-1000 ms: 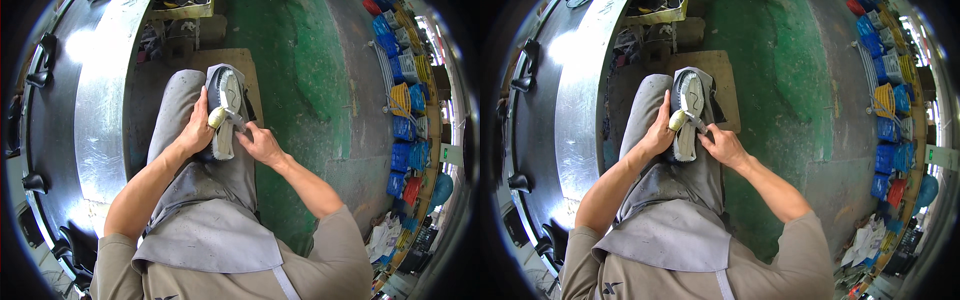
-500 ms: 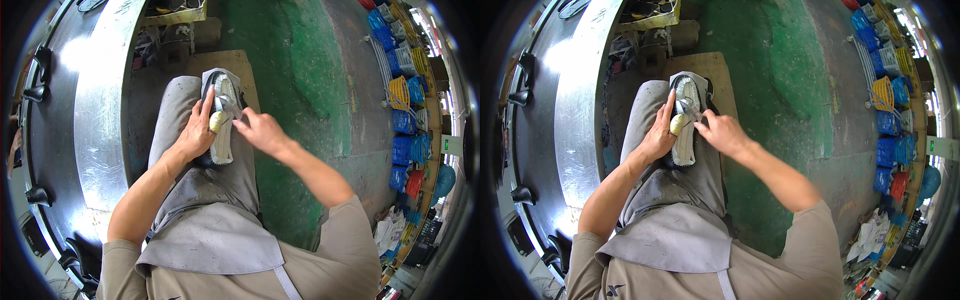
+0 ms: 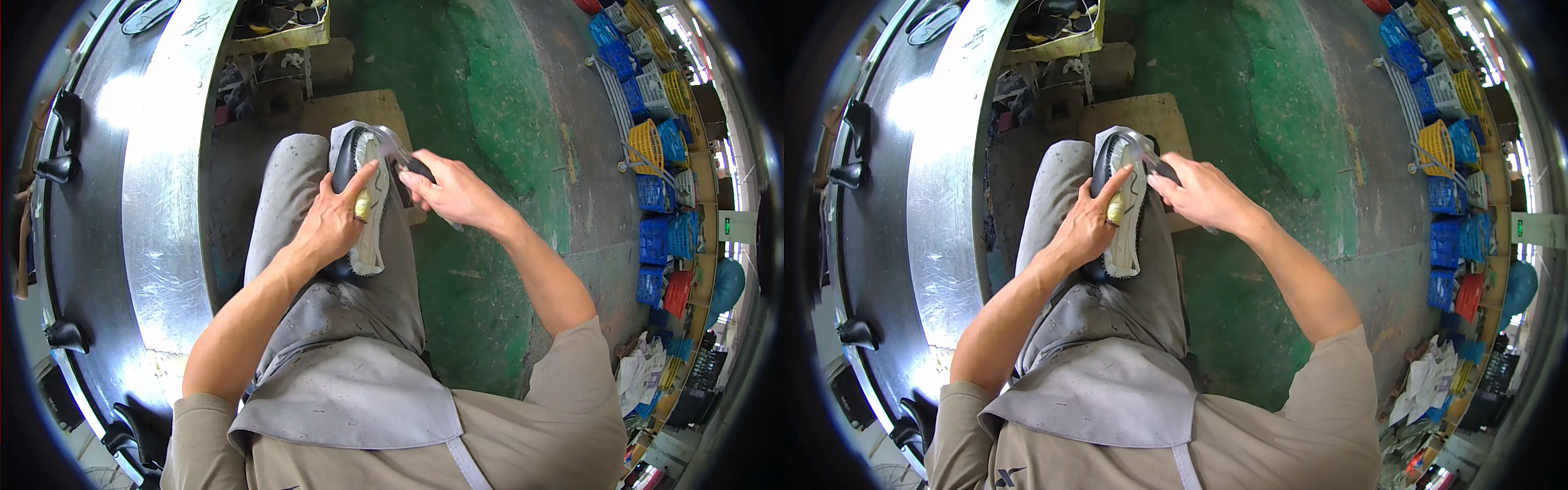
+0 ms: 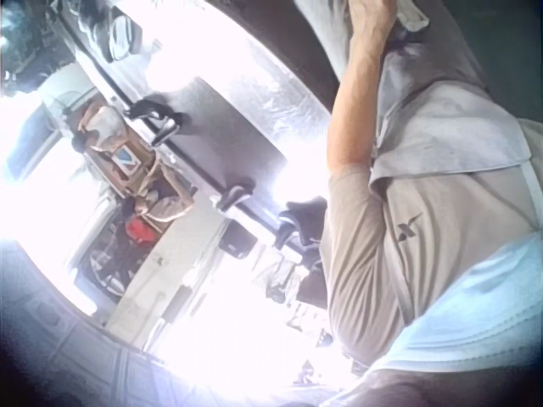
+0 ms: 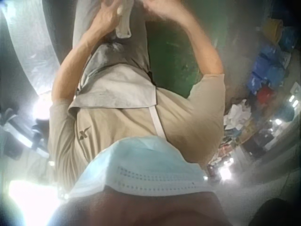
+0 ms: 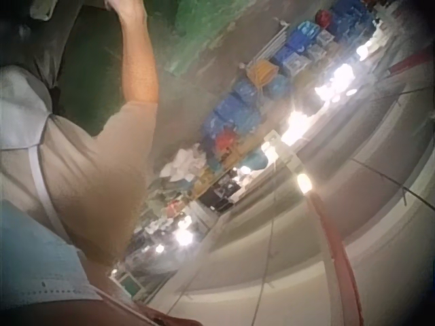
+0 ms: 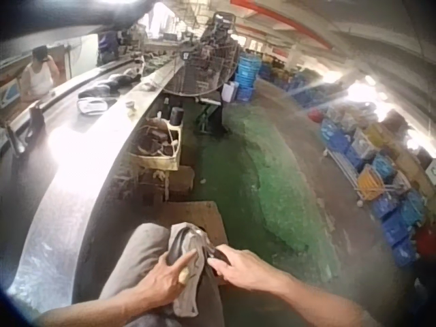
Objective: The person takes shoes on shoe lasts from a conveyor belt, presses and shapes the bottom edges using pliers, and places the shoe lasts back onto the conveyor belt.
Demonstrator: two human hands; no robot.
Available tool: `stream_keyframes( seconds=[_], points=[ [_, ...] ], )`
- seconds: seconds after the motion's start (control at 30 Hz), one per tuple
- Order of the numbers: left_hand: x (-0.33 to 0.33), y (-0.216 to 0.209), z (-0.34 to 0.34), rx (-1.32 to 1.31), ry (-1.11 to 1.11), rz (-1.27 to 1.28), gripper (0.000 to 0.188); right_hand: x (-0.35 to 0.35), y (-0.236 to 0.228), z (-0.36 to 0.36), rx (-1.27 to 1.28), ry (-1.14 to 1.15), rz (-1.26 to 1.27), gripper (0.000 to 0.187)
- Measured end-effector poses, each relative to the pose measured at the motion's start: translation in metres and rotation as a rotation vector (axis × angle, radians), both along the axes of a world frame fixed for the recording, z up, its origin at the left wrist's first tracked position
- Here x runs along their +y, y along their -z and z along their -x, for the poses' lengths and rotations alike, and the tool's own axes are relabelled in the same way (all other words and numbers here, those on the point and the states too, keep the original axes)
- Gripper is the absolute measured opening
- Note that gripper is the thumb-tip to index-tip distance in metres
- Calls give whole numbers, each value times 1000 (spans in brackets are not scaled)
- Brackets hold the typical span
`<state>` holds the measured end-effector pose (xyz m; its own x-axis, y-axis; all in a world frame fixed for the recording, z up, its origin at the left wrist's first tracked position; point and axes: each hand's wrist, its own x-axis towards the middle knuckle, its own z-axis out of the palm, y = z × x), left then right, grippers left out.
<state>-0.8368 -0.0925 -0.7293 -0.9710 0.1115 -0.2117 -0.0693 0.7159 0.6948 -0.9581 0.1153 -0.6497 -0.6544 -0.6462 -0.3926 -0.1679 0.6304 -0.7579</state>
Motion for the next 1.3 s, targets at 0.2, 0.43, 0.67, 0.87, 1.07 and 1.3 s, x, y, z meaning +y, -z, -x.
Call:
stream_keyframes(
  seconds=[0.2, 0.43, 0.67, 0.87, 1.07, 1.3],
  points=[
    [-2, 1, -6, 24, -269, -272, 96, -30, -10, -7, 269, -38, 344, 28],
    [-10, 19, -9, 32, -228, -273, 108, -13, 24, -24, 370, -138, 89, 26],
    [16, -15, -45, -42, -320, -119, 119, -3, 18, -36, -114, -63, -135, 32],
    [13, -2, -83, 104, -366, -66, 85, 21, 7, -54, -390, -139, -55, 32],
    [20, 5, -77, 140, -370, -25, 82, 5, 11, -54, 123, -462, -140, 28],
    [22, 10, -69, 70, -502, -192, 82, -9, 13, -58, 373, -512, -181, 26]
  ],
)
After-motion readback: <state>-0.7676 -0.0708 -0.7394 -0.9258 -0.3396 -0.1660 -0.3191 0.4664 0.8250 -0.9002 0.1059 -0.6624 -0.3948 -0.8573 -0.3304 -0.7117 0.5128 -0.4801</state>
